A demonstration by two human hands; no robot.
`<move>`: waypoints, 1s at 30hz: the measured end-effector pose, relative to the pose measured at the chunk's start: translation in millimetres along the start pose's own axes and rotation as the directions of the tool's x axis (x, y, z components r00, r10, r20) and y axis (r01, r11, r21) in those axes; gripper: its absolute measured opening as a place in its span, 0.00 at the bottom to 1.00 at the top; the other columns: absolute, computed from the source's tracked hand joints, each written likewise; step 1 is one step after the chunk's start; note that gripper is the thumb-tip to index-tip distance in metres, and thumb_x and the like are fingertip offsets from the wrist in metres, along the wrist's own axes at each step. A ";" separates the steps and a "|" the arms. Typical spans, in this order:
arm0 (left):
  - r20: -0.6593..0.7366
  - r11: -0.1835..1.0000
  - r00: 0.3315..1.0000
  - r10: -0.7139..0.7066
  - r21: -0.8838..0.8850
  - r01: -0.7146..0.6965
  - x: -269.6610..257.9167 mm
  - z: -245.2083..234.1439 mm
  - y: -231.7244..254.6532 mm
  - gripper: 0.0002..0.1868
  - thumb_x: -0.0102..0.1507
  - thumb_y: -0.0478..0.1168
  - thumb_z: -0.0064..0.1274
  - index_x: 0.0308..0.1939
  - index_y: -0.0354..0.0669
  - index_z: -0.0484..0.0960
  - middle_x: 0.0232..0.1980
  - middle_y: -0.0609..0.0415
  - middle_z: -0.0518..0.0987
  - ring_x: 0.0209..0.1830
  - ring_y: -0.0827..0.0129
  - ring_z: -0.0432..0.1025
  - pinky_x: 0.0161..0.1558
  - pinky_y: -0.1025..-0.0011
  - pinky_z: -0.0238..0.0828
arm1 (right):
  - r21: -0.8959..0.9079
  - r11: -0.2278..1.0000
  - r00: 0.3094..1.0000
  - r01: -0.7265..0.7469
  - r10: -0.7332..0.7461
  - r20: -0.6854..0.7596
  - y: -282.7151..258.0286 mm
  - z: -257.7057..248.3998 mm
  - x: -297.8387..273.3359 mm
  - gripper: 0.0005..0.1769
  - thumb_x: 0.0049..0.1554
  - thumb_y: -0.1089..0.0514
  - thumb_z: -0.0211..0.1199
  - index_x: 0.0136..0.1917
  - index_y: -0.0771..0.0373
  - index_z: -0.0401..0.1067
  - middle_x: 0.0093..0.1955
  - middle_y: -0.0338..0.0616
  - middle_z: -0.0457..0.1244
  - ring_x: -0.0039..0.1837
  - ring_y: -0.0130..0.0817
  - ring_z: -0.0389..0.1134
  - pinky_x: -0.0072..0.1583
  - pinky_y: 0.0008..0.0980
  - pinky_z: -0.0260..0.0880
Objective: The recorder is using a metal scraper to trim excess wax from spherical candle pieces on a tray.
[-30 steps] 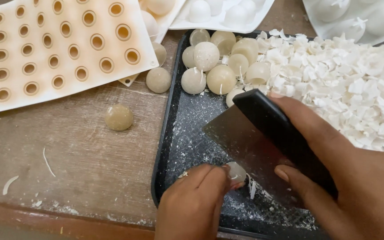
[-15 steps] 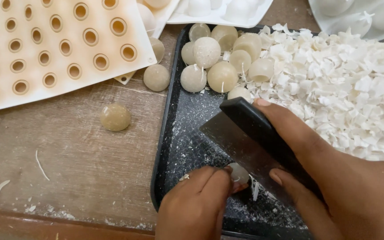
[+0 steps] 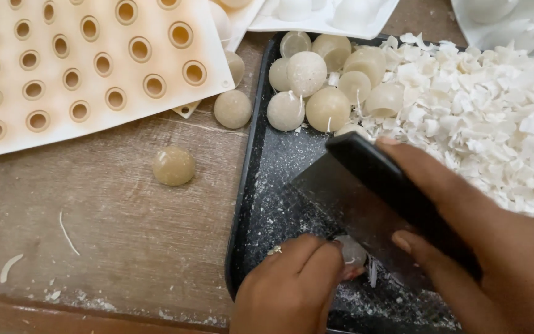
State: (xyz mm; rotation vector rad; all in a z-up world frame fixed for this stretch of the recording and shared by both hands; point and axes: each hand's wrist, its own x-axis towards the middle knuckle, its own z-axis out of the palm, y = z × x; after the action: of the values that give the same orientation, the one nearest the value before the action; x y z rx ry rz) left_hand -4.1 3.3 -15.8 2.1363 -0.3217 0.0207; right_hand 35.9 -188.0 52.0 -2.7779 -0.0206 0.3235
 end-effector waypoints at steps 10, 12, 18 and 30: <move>0.062 0.998 0.997 -0.047 -0.025 0.049 3.4 -6.5 -1.8 0.09 0.60 0.39 0.64 0.37 0.42 0.80 0.35 0.51 0.79 0.33 0.57 0.79 0.33 0.62 0.74 | 0.315 0.922 0.945 0.224 -0.127 -0.302 13.7 -23.5 0.3 0.47 0.55 0.63 0.61 0.83 0.59 0.46 0.67 0.56 0.66 0.66 0.48 0.72 0.63 0.44 0.69; 0.015 0.999 1.000 0.006 -0.033 -0.006 3.8 -7.9 -1.0 0.09 0.58 0.36 0.64 0.38 0.41 0.80 0.37 0.51 0.80 0.36 0.55 0.79 0.35 0.62 0.74 | 0.240 0.914 0.907 0.327 -0.232 -0.351 10.5 -28.9 -1.8 0.45 0.55 0.65 0.60 0.81 0.62 0.46 0.66 0.59 0.66 0.67 0.50 0.71 0.65 0.46 0.68; -0.015 1.000 1.000 -0.026 -0.008 0.025 5.9 -7.7 7.2 0.10 0.57 0.38 0.67 0.34 0.40 0.80 0.36 0.51 0.82 0.35 0.55 0.80 0.34 0.63 0.74 | 0.241 0.930 0.913 0.276 -0.175 -0.369 12.9 -38.0 -14.3 0.45 0.55 0.59 0.62 0.83 0.57 0.49 0.64 0.54 0.67 0.65 0.47 0.73 0.64 0.45 0.69; 0.005 0.999 0.999 -0.037 -0.037 0.037 8.4 -11.6 14.2 0.11 0.57 0.38 0.66 0.32 0.38 0.78 0.34 0.51 0.80 0.34 0.57 0.79 0.34 0.64 0.73 | 0.252 0.956 0.937 -0.150 0.219 -0.272 51.6 -28.9 -8.3 0.29 0.62 0.52 0.64 0.75 0.51 0.63 0.63 0.48 0.71 0.66 0.40 0.74 0.67 0.44 0.75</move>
State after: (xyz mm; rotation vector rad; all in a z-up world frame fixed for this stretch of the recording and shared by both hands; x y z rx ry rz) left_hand 2.0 3.6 3.4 2.1051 -0.2834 -0.0110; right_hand 33.1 -246.6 62.8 -2.5727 0.3339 -0.0503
